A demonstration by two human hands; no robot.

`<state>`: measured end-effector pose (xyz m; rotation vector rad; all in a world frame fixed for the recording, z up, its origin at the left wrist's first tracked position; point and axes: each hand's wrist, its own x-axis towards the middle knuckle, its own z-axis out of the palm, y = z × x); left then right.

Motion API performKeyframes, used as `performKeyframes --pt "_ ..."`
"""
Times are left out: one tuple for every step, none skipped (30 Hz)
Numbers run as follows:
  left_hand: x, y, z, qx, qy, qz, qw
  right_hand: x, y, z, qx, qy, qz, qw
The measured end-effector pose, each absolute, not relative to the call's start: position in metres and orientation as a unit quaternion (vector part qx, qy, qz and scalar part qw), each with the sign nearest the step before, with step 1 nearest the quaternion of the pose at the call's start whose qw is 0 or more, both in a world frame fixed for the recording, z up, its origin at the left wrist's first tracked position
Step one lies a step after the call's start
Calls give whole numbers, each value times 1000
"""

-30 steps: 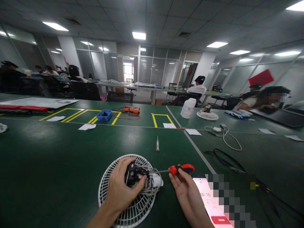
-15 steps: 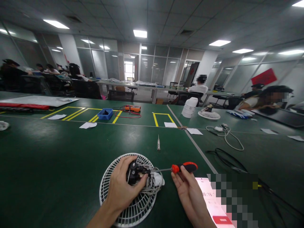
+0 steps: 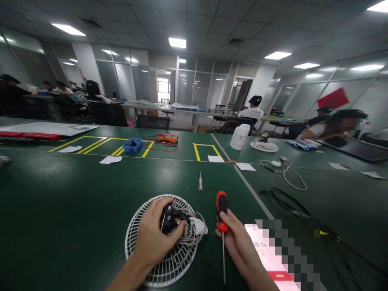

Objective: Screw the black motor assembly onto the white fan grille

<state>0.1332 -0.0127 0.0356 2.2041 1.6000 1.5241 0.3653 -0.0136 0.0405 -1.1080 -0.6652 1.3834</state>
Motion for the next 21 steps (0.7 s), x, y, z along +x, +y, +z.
performKeyframes --pt "133 -12 36 707 513 487 12 365 -14 39 -491 -325 582 561" --pt "132 -12 36 707 514 485 15 365 -14 38 -507 -368 566 536" --pt "131 -13 36 708 517 480 20 366 -14 36 -524 -409 545 511" --pt "130 -13 36 709 522 474 26 366 -13 35 -542 -450 516 488" --pt "128 -14 36 708 528 468 34 367 -13 33 -563 -488 478 464" --pt "127 -15 35 705 536 463 42 368 -12 32 -589 -524 433 437" --pt "124 -16 35 699 546 459 51 369 -12 31 -618 -555 381 406" --pt "122 -18 35 690 557 457 61 371 -12 30 -646 -581 329 370" --pt "119 -20 35 682 567 457 71 372 -11 30 -669 -602 282 331" --pt "116 -21 35 674 575 457 78 373 -11 30 -687 -619 245 290" --pt "112 -22 35 668 582 456 84 374 -12 30 -699 -632 218 252" --pt "109 -23 36 666 586 453 85 375 -12 31 -707 -643 200 219" --pt "104 -24 38 668 589 447 84 376 -12 31 -712 -650 185 192" --pt "100 -24 39 670 594 439 78 377 -12 32 -715 -656 174 170" --pt "95 -24 40 673 599 428 72 377 -12 33 -718 -659 163 154" --pt "89 -25 41 675 604 418 68 377 -13 34 -721 -660 155 142" --pt "84 -25 41 676 608 411 63 377 -13 35 -723 -661 149 133" --pt "78 -25 41 677 609 408 58 377 -14 36 -725 -662 145 125" --pt "72 -25 41 677 611 408 53 377 -14 37 -725 -663 145 118" --pt "65 -26 41 675 613 408 43 377 -15 38 -725 -664 145 112" --pt "58 -27 40 671 618 408 33 376 -15 39 -725 -665 146 107"
